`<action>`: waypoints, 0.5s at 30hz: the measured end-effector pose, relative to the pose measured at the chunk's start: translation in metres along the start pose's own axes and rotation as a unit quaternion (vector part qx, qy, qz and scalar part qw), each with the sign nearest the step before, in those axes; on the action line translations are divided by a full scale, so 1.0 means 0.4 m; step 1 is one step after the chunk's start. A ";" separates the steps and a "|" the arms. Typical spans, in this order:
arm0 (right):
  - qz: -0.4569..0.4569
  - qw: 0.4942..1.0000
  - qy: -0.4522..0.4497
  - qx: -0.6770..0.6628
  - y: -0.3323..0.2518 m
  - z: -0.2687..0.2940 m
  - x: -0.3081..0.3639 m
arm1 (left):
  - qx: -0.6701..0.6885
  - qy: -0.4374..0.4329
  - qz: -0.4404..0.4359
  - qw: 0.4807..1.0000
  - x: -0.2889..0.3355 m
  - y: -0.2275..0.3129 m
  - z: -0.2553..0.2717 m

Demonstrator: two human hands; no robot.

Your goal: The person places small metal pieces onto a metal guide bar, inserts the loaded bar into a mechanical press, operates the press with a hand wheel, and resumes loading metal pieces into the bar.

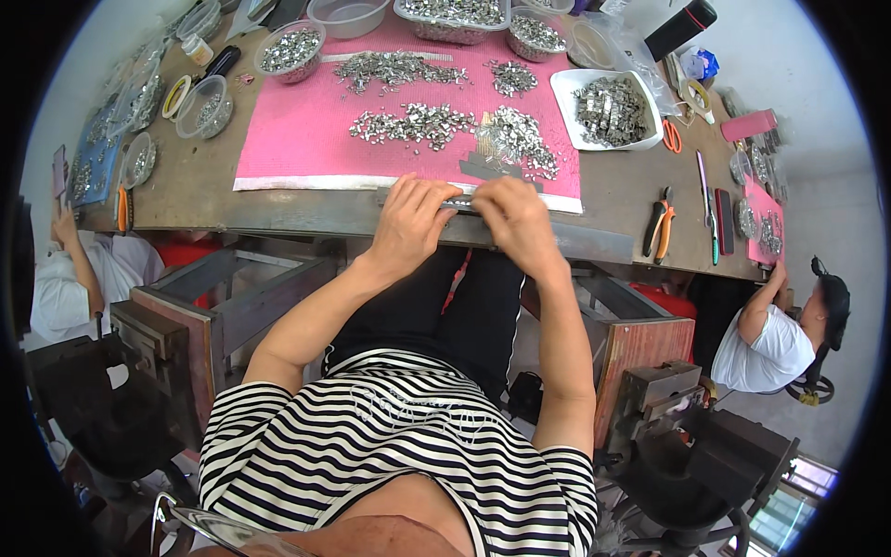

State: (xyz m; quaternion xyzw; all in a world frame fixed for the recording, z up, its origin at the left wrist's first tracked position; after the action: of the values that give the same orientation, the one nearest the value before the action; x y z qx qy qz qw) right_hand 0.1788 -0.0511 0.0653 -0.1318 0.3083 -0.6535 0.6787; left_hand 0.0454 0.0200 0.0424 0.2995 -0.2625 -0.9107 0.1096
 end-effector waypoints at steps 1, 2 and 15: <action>-0.035 0.999 0.021 -0.007 0.032 0.021 -0.005 | 0.000 0.001 0.001 1.000 0.001 0.000 0.001; -0.044 0.998 0.037 0.011 0.054 0.039 -0.013 | -0.003 -0.005 0.003 1.000 0.001 0.000 -0.001; 0.040 0.989 -0.026 0.140 0.109 0.028 -0.072 | -0.008 -0.016 0.007 1.000 0.002 -0.001 -0.006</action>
State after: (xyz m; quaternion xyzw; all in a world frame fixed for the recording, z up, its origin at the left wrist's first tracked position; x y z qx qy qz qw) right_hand 0.2219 -0.0211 0.0556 -0.0398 0.2013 -0.6591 0.7235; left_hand 0.0463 0.0192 0.0402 0.2820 -0.2590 -0.9167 0.1146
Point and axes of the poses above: each hand's wrist, its own x-axis away from the middle knuckle, its own z-axis out of the back of the hand, y = z × x, the point moved 8 cm from there along -x, towards the middle knuckle, and after that the axes turned 12 degrees about -y, right-handed, at the moved point
